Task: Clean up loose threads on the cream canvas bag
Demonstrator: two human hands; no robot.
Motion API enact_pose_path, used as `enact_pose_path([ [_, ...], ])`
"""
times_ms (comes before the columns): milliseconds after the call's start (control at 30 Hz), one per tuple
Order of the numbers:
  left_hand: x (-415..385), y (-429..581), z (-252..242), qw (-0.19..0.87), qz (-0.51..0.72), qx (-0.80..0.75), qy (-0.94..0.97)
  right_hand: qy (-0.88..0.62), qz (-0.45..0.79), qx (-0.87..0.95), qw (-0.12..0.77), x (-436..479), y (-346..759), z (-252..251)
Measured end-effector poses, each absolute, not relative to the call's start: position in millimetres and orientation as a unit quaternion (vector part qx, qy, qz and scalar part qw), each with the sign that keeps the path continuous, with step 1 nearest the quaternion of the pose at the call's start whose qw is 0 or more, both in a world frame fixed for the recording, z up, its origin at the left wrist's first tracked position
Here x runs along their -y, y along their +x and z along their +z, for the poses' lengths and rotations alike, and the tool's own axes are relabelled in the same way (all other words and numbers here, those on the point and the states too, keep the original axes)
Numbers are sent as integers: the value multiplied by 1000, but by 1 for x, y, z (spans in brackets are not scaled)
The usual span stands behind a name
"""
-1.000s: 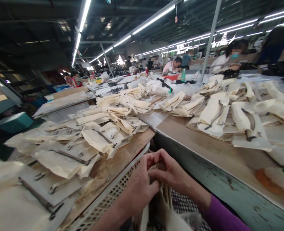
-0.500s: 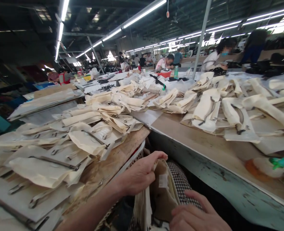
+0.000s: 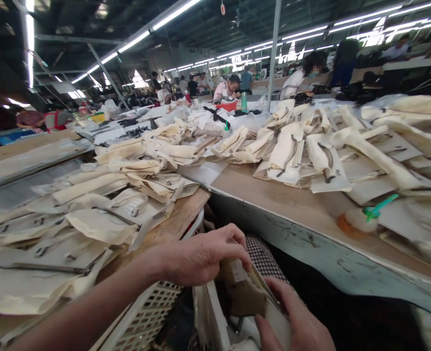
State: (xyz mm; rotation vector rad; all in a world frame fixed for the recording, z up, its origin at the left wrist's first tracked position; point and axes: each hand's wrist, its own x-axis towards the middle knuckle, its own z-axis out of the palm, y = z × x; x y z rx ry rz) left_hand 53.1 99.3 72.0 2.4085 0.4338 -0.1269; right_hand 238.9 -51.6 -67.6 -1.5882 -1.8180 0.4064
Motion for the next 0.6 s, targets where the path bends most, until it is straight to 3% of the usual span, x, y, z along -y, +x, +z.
enact_pose_path([
  [300,-107,91,70,202,-82,-95,971,-597,265,650,388,50,250,-58],
  [600,-103,98,57,125,-47,-76,988,-586,202,666,414,47,247,-66],
])
